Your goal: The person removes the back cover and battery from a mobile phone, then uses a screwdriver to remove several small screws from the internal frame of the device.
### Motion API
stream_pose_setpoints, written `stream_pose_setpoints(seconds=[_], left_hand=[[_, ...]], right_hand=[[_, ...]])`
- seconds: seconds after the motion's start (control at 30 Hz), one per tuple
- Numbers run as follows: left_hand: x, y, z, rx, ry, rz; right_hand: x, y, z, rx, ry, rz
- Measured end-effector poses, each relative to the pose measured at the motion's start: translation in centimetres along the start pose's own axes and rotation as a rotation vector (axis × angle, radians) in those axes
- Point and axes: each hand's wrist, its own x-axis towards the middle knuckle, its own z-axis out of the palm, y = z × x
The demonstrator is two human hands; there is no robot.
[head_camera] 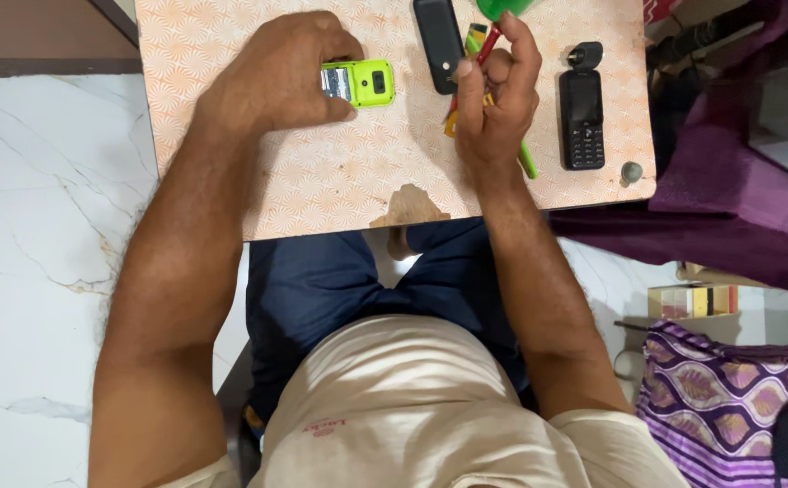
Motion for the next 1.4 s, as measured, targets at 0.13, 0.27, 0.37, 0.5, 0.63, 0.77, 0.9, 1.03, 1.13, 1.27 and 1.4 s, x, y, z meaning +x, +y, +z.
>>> stream_pose_setpoints(seconds=[0.13,0.27,0.37,0.5,0.63,0.77,0.9,1.03,1.13,1.27,1.4], left_hand=[[0.0,0.3,-0.1,0.019,0.044,0.066],[-0.1,1.1,0.4,0.025,0.051,0.032],[0.1,1.6,0.7,0.022,0.059,0.026],[0.5,2.4,0.4,0.018,0.081,0.050],[0.9,3.0,0.2,-0.006,0.060,0.004],[0.9,3.0,-0.3,-0.031,0.014,-0.028],[1.0,3.0,-0.5,-0.037,-0.019,-0.047],[1.2,2.9,-0.5,-0.038,-0.019,-0.045],[1.0,2.8,-0.4,-0.039,-0.010,-0.041],[1.0,2.8,-0.7,-0.055,-0.012,-0.039],[0.9,2.9,-0.8,-0.062,-0.013,-0.041]], right_hand=[[-0.1,-1.0,0.0,0.230,-0.069,0.026],[0.2,-2.5,-0.8,0.353,-0.110,0.146],[0.9,-3.4,-1.4,0.357,-0.161,0.121],[2.0,-3.7,-1.8,0.333,-0.227,0.132],[1.8,-2.8,-1.4,0.323,-0.225,0.094],[0.5,-2.0,-1.0,0.398,-0.143,0.130],[-0.4,-1.9,-1.0,0.286,-0.118,0.163],[0.0,-1.9,-1.2,0.297,-0.146,0.138],[0.3,-2.2,-1.3,0.307,-0.192,0.128],[0.6,-2.4,-1.0,0.310,-0.206,0.125],[0.6,-2.2,-0.7,0.307,-0.214,0.130]])
